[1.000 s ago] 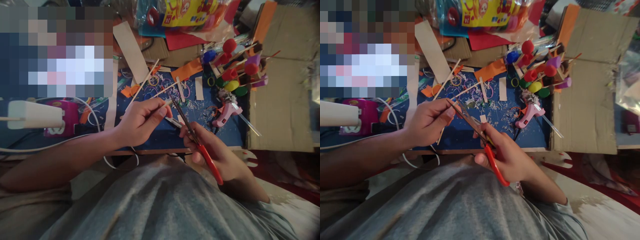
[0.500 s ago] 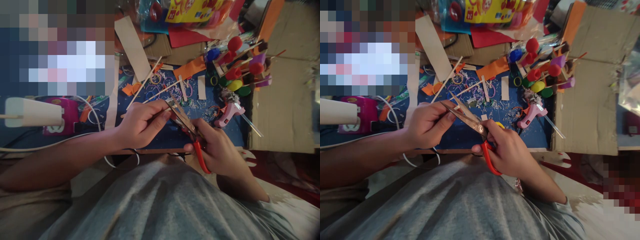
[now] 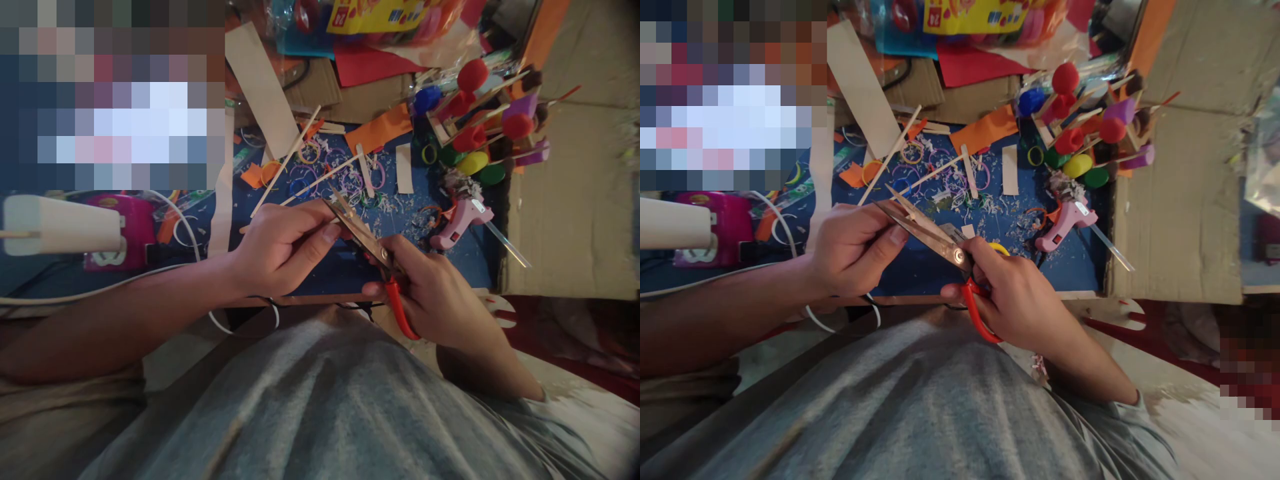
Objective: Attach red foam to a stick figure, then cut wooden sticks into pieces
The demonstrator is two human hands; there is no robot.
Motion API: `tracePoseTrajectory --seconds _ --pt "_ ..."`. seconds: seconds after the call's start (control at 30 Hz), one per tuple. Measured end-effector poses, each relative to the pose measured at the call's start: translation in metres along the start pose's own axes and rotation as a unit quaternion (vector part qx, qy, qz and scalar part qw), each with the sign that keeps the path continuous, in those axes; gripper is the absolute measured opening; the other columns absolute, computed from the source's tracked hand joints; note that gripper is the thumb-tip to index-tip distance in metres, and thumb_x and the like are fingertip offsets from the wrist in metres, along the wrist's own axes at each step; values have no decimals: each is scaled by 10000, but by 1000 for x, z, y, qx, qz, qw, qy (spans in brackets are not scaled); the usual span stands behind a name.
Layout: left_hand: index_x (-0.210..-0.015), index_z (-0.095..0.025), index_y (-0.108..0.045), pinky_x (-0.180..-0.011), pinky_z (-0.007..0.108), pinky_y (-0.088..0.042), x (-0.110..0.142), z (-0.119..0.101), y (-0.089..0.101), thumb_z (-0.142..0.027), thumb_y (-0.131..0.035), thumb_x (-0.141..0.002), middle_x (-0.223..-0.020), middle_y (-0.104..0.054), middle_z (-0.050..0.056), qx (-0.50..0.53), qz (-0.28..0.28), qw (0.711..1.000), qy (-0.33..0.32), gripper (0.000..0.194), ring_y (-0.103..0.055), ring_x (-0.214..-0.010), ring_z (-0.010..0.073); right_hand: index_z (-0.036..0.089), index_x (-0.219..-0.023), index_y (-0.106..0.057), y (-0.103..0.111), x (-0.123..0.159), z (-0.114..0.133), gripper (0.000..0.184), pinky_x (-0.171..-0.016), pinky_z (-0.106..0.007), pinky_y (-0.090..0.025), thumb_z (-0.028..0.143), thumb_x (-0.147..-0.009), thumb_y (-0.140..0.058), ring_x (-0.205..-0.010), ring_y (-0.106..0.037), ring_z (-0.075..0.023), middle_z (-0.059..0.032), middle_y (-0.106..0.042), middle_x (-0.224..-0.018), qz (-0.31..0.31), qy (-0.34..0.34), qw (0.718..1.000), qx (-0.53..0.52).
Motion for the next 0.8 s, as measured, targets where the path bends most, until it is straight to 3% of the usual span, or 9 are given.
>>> tracePoseTrajectory --seconds 0.1,0.23,0.53,0.8 --pt "-851 -215 -635 -617 216 -517 0 -1 -1 -293 -539 -1192 -801 -749 31 -15 6 1000 -15 363 -735 -692 129 291 -1053 -527 -3 -2 0 334 -511 -302 -291 590 -1112 -665 -477 -495 -166 76 -523 -609 14 -1 1000 -3" --pt "-938 -217 -692 -649 224 -543 2 0 -1 -270 -536 -1191 -863 -789 32 -31 8 999 -4 301 -771 -750 138 303 -981 -429 -7 -4 1 274 -515 -294 -290 435 -1099 -638 -480 -401 -140 88 -500 -627 31 8 999 -16" --pt "-976 -238 -712 -652 255 -558 -2 -1 1 -301 -514 -1196 -877 -797 40 -19 22 999 13 303 -767 -748 152 286 -1064 -514 -12 -3 -10 211 -571 -307 -353 431 -1135 -649 -606 -544 -160 50 -617 -748 106 22 990 -92" --pt "-947 -223 -716 -622 239 -527 0 2 3 -431 -485 -1238 -825 -762 24 -48 15 999 21 426 -702 -653 122 271 -995 -527 -10 -4 -5 228 -613 -295 -364 320 -1133 -702 -667 -452 -135 67 -549 -796 126 34 976 -176"
Point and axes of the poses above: each hand's wrist, its own x-axis away from the middle knuckle, its own y-axis out of the back of the hand, z = x × y, the point moved 6 cm from there along -x, towards the middle knuckle
